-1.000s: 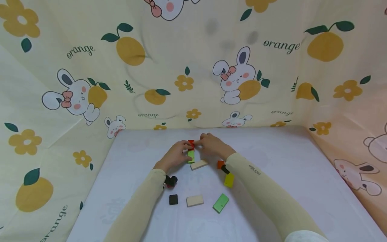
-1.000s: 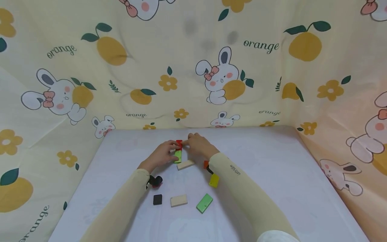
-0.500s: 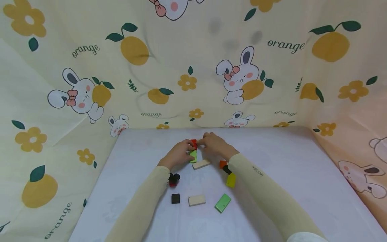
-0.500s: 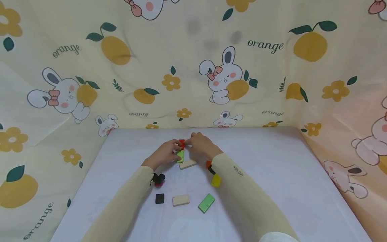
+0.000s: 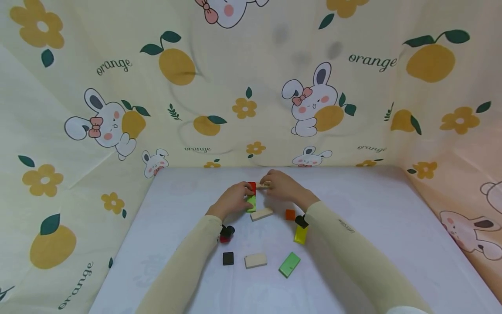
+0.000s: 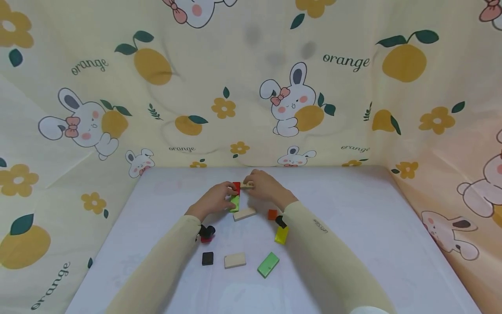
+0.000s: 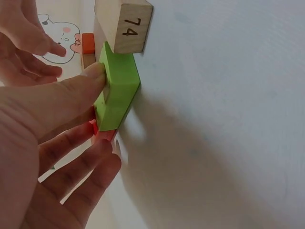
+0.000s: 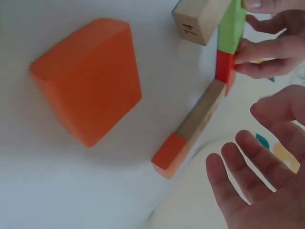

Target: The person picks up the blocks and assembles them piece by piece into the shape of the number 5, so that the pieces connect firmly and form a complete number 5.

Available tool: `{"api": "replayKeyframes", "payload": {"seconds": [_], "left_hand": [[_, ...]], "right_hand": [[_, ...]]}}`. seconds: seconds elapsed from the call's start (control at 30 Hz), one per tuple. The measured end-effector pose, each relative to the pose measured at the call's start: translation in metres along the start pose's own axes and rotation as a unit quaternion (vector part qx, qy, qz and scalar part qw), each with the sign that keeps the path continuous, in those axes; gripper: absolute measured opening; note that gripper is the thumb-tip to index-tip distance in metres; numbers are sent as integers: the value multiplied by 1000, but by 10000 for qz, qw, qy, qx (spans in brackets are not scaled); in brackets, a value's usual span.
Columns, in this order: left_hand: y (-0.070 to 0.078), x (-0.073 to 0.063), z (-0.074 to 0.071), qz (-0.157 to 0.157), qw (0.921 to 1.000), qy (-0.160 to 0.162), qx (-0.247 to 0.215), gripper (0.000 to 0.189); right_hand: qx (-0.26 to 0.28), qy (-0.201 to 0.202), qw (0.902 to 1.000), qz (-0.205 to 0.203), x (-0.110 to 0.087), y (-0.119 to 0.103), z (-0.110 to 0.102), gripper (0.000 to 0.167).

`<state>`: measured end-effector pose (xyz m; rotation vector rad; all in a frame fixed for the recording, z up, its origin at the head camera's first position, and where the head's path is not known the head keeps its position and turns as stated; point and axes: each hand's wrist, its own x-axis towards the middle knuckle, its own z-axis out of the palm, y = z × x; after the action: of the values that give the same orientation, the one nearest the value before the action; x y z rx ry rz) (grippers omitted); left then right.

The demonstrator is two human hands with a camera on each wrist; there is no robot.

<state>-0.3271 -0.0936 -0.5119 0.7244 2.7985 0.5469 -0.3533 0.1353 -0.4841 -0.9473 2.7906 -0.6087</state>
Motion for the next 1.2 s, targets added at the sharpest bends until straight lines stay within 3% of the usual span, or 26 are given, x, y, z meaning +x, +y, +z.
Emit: {"api": "replayKeyframes", "payload": {"seconds": [0.43,0.6,0.83,1.2], "left_hand": [[4,-1,1,-430,9988,58,-214,48],[5,-1,1,-370,9992,89,-139,47],[4,2,5,-280,9995,56,-150,45],[3,0,3,-159,9997,152,-137,45]], "right_hand": [[675,-412,9967,172,-27,-15,2,37],[924,-502,9940,294,-31,-16,14,36],[834,-511,9952,99,-35,-14,33,30],[545,-512,9970,-178,-35,-22,37,29]]}}
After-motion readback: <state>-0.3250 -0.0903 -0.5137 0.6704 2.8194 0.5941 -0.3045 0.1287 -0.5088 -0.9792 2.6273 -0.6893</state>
